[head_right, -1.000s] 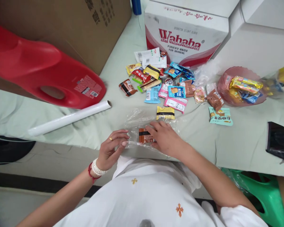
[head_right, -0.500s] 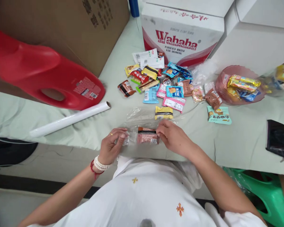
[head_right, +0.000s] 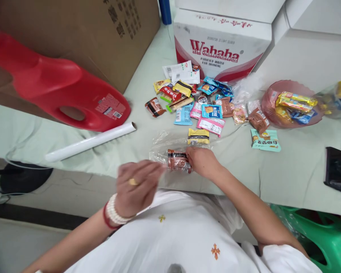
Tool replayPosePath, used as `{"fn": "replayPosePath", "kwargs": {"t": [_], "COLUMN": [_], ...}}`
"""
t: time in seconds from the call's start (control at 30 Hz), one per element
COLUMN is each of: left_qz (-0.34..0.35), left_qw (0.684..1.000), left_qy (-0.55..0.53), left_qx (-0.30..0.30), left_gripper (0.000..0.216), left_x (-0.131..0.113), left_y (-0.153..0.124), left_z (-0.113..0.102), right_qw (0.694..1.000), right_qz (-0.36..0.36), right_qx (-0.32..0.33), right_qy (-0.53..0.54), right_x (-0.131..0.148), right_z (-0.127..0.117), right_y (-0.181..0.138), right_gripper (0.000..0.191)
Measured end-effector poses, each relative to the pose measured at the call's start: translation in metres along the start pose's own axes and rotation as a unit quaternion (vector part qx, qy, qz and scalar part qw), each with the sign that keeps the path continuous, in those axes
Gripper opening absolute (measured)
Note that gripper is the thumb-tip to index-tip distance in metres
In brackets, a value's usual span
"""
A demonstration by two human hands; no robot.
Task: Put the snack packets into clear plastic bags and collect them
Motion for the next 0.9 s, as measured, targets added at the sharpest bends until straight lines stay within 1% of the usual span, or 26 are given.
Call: {"fn": "replayPosePath", "kwargs": {"t": [0.03, 0.1, 0.17, 0.23, 0.33, 0.4, 0.43, 0.47, 0.5, 0.53, 0.57, 0.63, 0.67, 0.73, 0.83, 0.9], "left_qz": [0.007, -0.012, -0.031, -0.045, -0.039, -0.027, -0.024, -0.023, -0.026, -0.033, -0.045, -0.075, -0.091, -0.114, -0.129, -0.132], "left_qw": [0.999, 0.994, 0.987, 0.981, 0.977, 0.978, 0.979, 0.980, 0.982, 0.984, 0.986, 0.989, 0.988, 0.984, 0.979, 0.977], "left_qy": [0.000, 0.009, -0.008, -0.039, -0.074, -0.078, -0.077, -0.075, -0.071, -0.062, -0.049, -0.015, 0.001, 0.021, 0.030, 0.028], "left_qx": [0.044, 0.111, 0.155, 0.186, 0.198, 0.192, 0.188, 0.182, 0.174, 0.163, 0.150, 0.130, 0.127, 0.136, 0.158, 0.164], "left_gripper": [0.038, 0.038, 0.033, 0.034, 0.035, 0.034, 0.033, 0.032, 0.032, 0.031, 0.030, 0.028, 0.027, 0.026, 0.027, 0.025], "left_x": [-0.007, -0.008, 0.004, 0.017, 0.027, 0.026, 0.024, 0.021, 0.019, 0.016, 0.014, 0.010, 0.007, 0.004, 0.000, 0.000], "left_y": [0.002, 0.001, -0.004, -0.008, -0.010, -0.009, -0.009, -0.009, -0.009, -0.009, -0.009, -0.010, -0.011, -0.011, -0.011, -0.012], "left_z": [0.012, 0.039, 0.062, 0.074, 0.076, 0.073, 0.072, 0.072, 0.072, 0.072, 0.072, 0.072, 0.071, 0.071, 0.071, 0.072], "right_qw": [1.000, 1.000, 0.998, 0.995, 0.995, 0.992, 0.990, 0.990, 0.991, 0.993, 0.995, 0.997, 0.998, 0.995, 0.984, 0.977], "right_qz": [-0.003, -0.007, -0.010, -0.011, -0.003, -0.016, -0.027, -0.041, -0.053, -0.059, -0.061, -0.058, -0.060, -0.081, -0.133, -0.166], "right_qx": [-0.004, -0.010, -0.018, -0.029, -0.079, -0.124, -0.135, -0.130, -0.111, -0.083, -0.054, -0.017, -0.017, -0.037, -0.065, -0.064], "right_qy": [0.002, 0.022, 0.063, 0.095, 0.068, 0.016, -0.010, -0.031, -0.047, -0.057, -0.060, -0.042, -0.020, 0.039, 0.104, 0.118], "right_x": [0.001, 0.000, -0.004, -0.009, -0.013, -0.012, -0.010, -0.007, -0.005, -0.004, -0.003, -0.004, -0.006, -0.008, -0.005, 0.001], "right_z": [0.000, -0.001, -0.007, -0.017, -0.037, -0.046, -0.048, -0.048, -0.046, -0.043, -0.039, -0.034, -0.033, -0.036, -0.042, -0.039], "right_y": [0.000, 0.000, -0.002, -0.003, 0.003, 0.014, 0.021, 0.029, 0.037, 0.046, 0.053, 0.064, 0.067, 0.066, 0.048, 0.029], "right_gripper": [0.019, 0.020, 0.021, 0.021, 0.020, 0.023, 0.027, 0.033, 0.038, 0.038, 0.033, 0.018, 0.015, 0.016, 0.016, 0.018]}}
Point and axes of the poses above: each hand's wrist, its own y-axis towards the middle knuckle, its own z-axis out of the palm, x = y × z, the point moved 1 cm from there along y, towards the middle knuckle, and after that the axes turned 5 degrees about -x, right-handed, at the moved point
